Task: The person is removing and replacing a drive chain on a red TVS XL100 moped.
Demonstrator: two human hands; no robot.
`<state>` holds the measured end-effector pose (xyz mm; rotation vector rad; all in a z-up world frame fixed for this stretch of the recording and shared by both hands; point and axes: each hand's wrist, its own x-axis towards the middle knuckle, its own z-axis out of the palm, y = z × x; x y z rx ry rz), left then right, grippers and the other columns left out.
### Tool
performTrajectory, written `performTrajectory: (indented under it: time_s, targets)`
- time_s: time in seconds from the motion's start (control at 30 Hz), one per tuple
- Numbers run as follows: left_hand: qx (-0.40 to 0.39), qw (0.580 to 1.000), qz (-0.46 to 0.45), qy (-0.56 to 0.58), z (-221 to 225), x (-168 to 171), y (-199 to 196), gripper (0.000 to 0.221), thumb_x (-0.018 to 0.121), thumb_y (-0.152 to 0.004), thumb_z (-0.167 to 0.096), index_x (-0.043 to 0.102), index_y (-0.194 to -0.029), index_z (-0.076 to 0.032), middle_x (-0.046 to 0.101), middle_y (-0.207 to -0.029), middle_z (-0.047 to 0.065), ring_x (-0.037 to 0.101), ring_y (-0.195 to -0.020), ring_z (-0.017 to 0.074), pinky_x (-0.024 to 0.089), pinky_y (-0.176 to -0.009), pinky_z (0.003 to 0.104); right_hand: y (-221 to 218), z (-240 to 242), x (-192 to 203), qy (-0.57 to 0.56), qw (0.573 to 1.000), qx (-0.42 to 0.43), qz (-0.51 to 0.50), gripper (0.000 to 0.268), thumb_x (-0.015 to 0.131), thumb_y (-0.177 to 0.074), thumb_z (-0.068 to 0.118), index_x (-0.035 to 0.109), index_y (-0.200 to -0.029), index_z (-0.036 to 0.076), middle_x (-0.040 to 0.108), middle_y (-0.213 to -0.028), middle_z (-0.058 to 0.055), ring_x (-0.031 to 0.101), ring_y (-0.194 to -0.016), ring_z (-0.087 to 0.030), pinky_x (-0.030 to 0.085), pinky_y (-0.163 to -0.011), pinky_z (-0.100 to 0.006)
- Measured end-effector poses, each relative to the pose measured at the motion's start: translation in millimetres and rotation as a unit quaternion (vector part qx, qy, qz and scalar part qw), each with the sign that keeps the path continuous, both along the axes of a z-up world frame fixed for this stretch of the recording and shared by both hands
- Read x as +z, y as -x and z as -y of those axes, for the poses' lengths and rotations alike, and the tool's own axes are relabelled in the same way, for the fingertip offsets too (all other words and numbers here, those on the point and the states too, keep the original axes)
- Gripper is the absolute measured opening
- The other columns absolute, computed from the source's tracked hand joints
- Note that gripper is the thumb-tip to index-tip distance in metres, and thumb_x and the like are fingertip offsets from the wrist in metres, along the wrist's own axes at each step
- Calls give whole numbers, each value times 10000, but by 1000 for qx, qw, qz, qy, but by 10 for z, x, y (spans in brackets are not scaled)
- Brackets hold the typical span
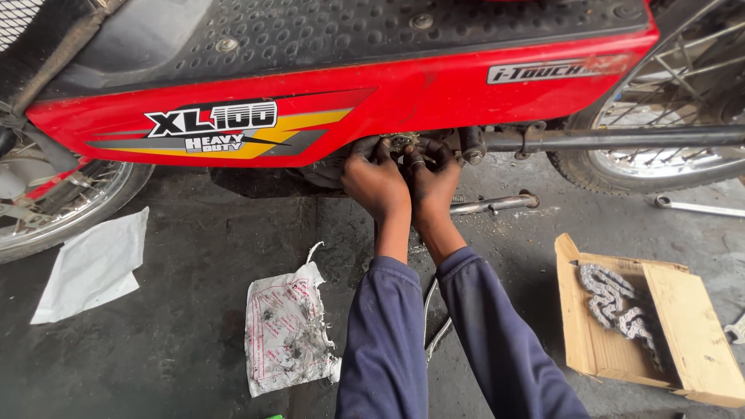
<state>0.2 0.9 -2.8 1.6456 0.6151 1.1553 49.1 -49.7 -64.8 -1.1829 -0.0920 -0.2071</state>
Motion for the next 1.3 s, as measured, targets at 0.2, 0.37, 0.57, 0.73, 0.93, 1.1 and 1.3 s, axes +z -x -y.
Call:
performTrajectory:
  time_s: [0.2, 0.37, 0.57, 0.73, 0.93, 1.1, 1.3]
  targets:
    - [-5, 1000, 0, 7, 4, 16, 15, 141, 730, -840, -20, 782, -970, -5, 792, -934, 152, 792, -860, 266, 604, -754, 375, 93, 1, 120, -28, 999, 16, -20, 225, 735, -884, -5, 651, -1093, 5, 717, -979, -63, 702, -851, -144, 594, -704, -288]
    - [-20, 999, -20, 26, 13, 57, 41, 129, 719, -861, -31, 784, -971, -17, 796, -940, 135, 795, -864, 245, 616, -749, 360, 65, 7, 104, -30, 999, 15, -18, 244, 732, -882, -18, 645, -1109, 8, 720, -987, -74, 699, -851, -143, 586, -704, -280]
    - [-19, 1000, -12, 19, 9, 31, 27, 141, 717, -850, -1, 783, -974, -5, 796, -951, 145, 796, -874, 247, 618, -764, 362, 84, 13, 131, -23, 999, 13, -33, 196, 740, -897, 10, 677, -1082, 1, 714, -955, -71, 678, -814, -129, 566, -675, -273]
    - [-22, 999, -16, 29, 2, 13, 15, 148, 704, -859, 2, 776, -988, 0, 791, -965, 150, 794, -889, 246, 622, -770, 358, 116, 20, 163, -19, 999, 16, -33, 192, 744, -900, 16, 675, -1079, -2, 717, -939, -71, 674, -806, -131, 566, -675, -274]
    - [-11, 1000, 4, -1, -38, -137, -63, 248, 668, -772, 97, 756, -994, 33, 790, -975, 169, 790, -918, 268, 614, -821, 371, 60, 5, 91, -29, 999, 17, -27, 201, 749, -896, 23, 668, -1077, -9, 727, -944, -79, 683, -823, -133, 573, -702, -267]
    - [-5, 999, -41, -1, 5, -21, 5, 259, 701, -735, 102, 750, -981, 37, 782, -976, 174, 780, -918, 282, 606, -802, 387, 67, 29, 112, -63, 997, 35, -25, 185, 720, -916, 50, 671, -1083, -13, 726, -950, -78, 668, -803, -132, 549, -681, -265]
    - [-8, 999, -34, 6, 20, 7, -3, 244, 696, -759, 95, 770, -977, 14, 788, -951, 160, 795, -874, 264, 628, -769, 380, 18, 25, 61, -62, 997, 42, -20, 169, 725, -946, 96, 677, -1054, -26, 718, -903, -87, 654, -750, -133, 539, -638, -271]
